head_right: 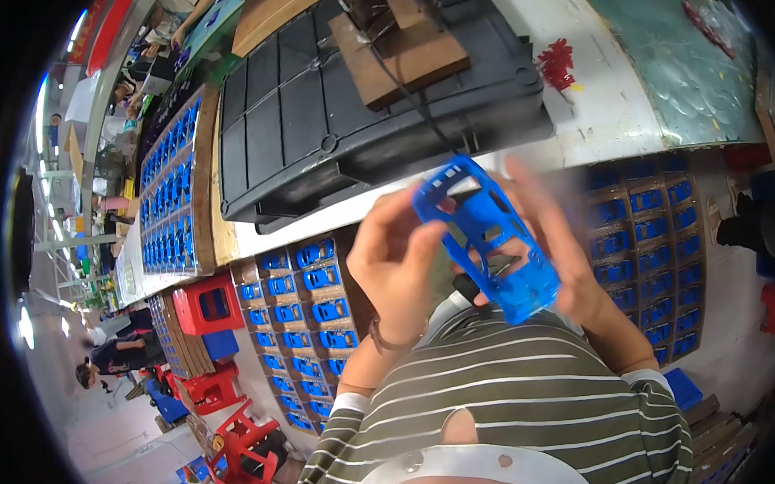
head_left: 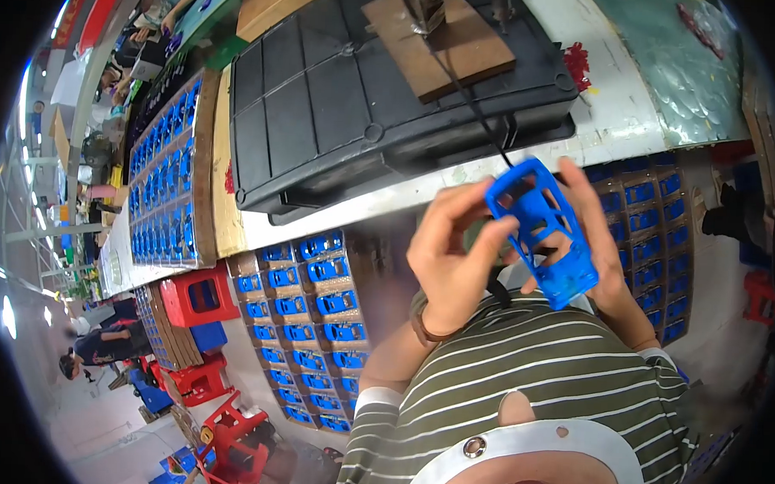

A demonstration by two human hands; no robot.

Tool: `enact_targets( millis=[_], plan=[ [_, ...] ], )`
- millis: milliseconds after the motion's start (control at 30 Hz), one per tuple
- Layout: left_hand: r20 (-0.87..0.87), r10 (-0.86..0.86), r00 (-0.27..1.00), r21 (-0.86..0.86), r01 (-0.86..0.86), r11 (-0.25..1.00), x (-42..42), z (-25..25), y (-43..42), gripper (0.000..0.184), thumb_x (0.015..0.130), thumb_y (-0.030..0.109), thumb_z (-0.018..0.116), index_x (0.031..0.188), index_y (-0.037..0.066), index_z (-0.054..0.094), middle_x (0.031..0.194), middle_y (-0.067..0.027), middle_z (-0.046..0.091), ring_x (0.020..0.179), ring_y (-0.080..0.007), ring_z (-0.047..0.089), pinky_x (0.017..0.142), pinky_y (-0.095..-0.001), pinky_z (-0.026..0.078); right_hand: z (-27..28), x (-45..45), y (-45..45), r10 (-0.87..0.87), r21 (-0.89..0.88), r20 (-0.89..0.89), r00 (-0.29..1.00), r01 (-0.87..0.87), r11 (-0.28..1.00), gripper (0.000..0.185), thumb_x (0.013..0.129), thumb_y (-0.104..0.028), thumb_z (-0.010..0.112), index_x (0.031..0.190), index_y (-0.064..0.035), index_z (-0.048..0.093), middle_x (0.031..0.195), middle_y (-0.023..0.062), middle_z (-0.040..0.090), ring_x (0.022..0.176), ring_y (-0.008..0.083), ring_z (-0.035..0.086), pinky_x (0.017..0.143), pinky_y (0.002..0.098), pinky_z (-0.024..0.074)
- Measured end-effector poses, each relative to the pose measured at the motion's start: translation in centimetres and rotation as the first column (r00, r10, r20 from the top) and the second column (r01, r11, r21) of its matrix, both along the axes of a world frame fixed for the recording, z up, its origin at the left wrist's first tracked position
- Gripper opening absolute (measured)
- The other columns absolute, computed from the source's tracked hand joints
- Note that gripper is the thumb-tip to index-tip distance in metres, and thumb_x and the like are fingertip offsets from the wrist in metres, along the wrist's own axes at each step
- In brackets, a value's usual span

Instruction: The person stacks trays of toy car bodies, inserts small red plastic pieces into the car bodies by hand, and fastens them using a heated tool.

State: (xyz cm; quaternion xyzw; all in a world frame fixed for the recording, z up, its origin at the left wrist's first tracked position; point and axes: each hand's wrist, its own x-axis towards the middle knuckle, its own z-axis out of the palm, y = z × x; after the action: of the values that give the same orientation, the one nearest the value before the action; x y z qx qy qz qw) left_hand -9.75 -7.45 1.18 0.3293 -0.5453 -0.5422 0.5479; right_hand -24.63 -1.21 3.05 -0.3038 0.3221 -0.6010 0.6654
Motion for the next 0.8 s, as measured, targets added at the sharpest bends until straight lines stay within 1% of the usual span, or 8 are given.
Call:
enact_targets(
  millis=[67, 133, 167, 267, 300, 400, 667, 800],
  plan=[
    [-0.113, 0.023, 0.993, 0.276, 0.009, 0.961, -1.0, 1.8, -0.7, 0.032, 0.077, -0.002, 0.067, 0.108, -0.006, 0.056, 0.098, -0.0102, 0.062, 0.085, -0.0132, 0.060, 0.078, -0.0235, 0.049, 0.0, 0.0, -0.1, -0.186, -0.245, 0.010, 0.983, 0.183, 0.952, 0.130, 0.055, -0.050, 0.081, 0.142, -0.0070, -0.005, 0.143, 0.0231, 0.016, 0.103, 0.0354, 0.056, 0.062, 0.0341, 0.0581],
    [-0.074, 0.000, 0.997, 0.284, 0.021, 0.959, -1.9, 2.0, -1.5, 0.029, 0.080, 0.002, 0.066, 0.106, -0.005, 0.057, 0.095, -0.0088, 0.063, 0.083, -0.0108, 0.059, 0.076, -0.0223, 0.048, 0.2, -1.2, -0.4, -0.297, -0.444, -0.295, 0.908, 0.145, 0.884, 0.123, 0.052, -0.031, 0.087, 0.141, -0.0055, 0.005, 0.142, 0.0243, 0.016, 0.103, 0.0349, 0.057, 0.064, 0.0311, 0.0579],
    [-0.075, -0.014, 0.997, 0.325, 0.037, 0.945, -2.5, 2.2, -1.8, 0.027, 0.081, 0.003, 0.066, 0.105, -0.005, 0.058, 0.093, -0.0085, 0.064, 0.081, -0.0102, 0.059, 0.074, -0.0220, 0.049, 0.5, -2.5, -0.6, -0.344, -0.491, -0.530, 0.775, 0.051, 0.870, 0.118, 0.054, -0.028, 0.086, 0.141, -0.0049, 0.010, 0.142, 0.0241, 0.017, 0.103, 0.0344, 0.057, 0.065, 0.0303, 0.0578],
    [-0.160, -0.026, 0.987, 0.414, 0.091, 0.906, -4.4, 2.9, -2.9, 0.025, 0.082, 0.009, 0.066, 0.102, -0.005, 0.059, 0.088, -0.0079, 0.065, 0.076, -0.0098, 0.060, 0.069, -0.0222, 0.050, 2.8, -3.6, -1.0, -0.505, -0.553, -0.775, 0.380, -0.020, 0.833, 0.086, 0.060, -0.011, 0.082, 0.130, -0.0007, 0.033, 0.137, 0.0226, 0.030, 0.105, 0.0307, 0.056, 0.080, 0.0323, 0.0533],
    [-0.206, -0.063, 0.977, 0.442, 0.151, 0.884, -4.8, 2.7, -3.5, 0.025, 0.083, 0.011, 0.066, 0.101, -0.005, 0.059, 0.087, -0.0084, 0.065, 0.076, -0.0106, 0.061, 0.068, -0.0228, 0.051, 2.4, -3.2, -1.7, -0.575, -0.596, -0.668, 0.472, 0.122, 0.794, 0.082, 0.061, -0.008, 0.081, 0.129, -0.0001, 0.035, 0.134, 0.0219, 0.035, 0.107, 0.0298, 0.056, 0.084, 0.0332, 0.0514],
    [-0.367, -0.125, 0.922, 0.531, 0.318, 0.786, -5.5, 3.8, -4.9, 0.029, 0.087, 0.019, 0.061, 0.105, -0.003, 0.058, 0.091, -0.0085, 0.064, 0.076, -0.0134, 0.062, 0.067, -0.0235, 0.052, 4.4, -3.2, -3.0, -0.603, -0.563, -0.673, 0.428, 0.232, 0.793, 0.069, 0.064, 0.000, 0.077, 0.122, 0.0018, 0.041, 0.125, 0.0192, 0.048, 0.111, 0.0268, 0.053, 0.094, 0.0351, 0.0438],
    [-0.498, -0.193, 0.846, 0.577, 0.489, 0.655, -5.4, 4.9, -7.9, 0.031, 0.093, 0.020, 0.049, 0.119, 0.003, 0.051, 0.110, -0.0078, 0.059, 0.083, -0.0123, 0.063, 0.071, -0.0221, 0.054, 7.4, -4.5, -7.4, -0.615, -0.620, -0.780, 0.111, -0.006, 0.785, 0.066, 0.064, -0.009, 0.079, 0.119, 0.0013, 0.044, 0.115, 0.0175, 0.057, 0.100, 0.0250, 0.060, 0.083, 0.0310, 0.0492],
    [-0.566, -0.109, 0.817, 0.612, 0.505, 0.608, -5.7, 5.8, -8.2, 0.032, 0.094, 0.020, 0.046, 0.120, 0.001, 0.049, 0.109, -0.0089, 0.060, 0.088, -0.0122, 0.062, 0.076, -0.0231, 0.053, 8.1, -4.7, -8.7, -0.625, -0.631, -0.776, 0.084, -0.075, 0.773, 0.065, 0.064, -0.013, 0.080, 0.118, 0.0011, 0.045, 0.114, 0.0183, 0.058, 0.098, 0.0261, 0.061, 0.082, 0.0316, 0.0495]
  ],
)
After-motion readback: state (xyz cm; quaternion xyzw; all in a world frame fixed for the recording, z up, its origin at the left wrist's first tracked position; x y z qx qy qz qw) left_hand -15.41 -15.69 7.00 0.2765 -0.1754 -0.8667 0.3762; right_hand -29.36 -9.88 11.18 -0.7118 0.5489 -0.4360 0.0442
